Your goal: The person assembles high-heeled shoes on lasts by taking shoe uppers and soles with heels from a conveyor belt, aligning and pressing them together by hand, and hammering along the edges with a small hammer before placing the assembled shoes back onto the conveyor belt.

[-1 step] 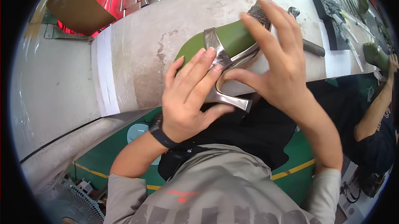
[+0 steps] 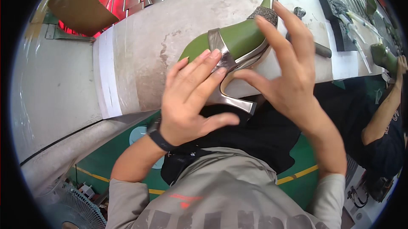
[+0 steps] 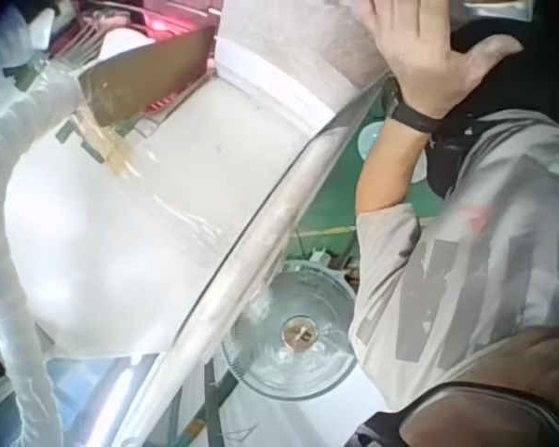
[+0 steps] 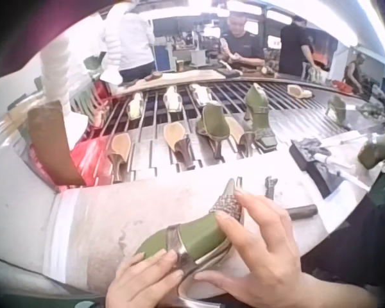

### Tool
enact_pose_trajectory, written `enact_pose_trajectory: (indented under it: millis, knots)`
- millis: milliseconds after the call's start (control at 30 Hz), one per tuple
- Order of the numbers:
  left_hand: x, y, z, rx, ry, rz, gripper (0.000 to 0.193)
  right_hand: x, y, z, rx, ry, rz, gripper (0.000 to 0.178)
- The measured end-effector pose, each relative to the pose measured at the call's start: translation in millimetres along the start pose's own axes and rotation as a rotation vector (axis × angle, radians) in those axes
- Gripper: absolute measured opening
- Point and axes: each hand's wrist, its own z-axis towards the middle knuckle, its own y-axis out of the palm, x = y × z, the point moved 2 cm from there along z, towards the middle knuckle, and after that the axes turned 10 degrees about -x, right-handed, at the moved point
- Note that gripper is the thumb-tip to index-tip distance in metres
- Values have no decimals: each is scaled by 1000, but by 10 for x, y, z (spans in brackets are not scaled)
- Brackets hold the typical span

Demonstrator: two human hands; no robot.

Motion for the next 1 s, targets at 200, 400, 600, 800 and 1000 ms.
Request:
enact_pose_trajectory:
  millis: [200, 400, 600, 800, 1000]
  knots:
    - [-382, -162, 647, -43, -66, -221, 51, -409, 190, -1034, 11, 732, 1261, 10]
    - [77, 169, 514, -299, -88, -309, 47, -400, 646, -1441, -91, 682, 1791, 43]
    - [575, 310, -368, -328, -408, -922, 55, -738, 342, -1703, -451, 671, 1931, 51]
    - [665, 449, -690, -383, -426, -878, 70, -782, 217, -1773, -689, 746, 1803, 46]
    - [698, 468, -744, -344, -426, -785, 70, -794, 236, -1777, -708, 739, 1706, 41]
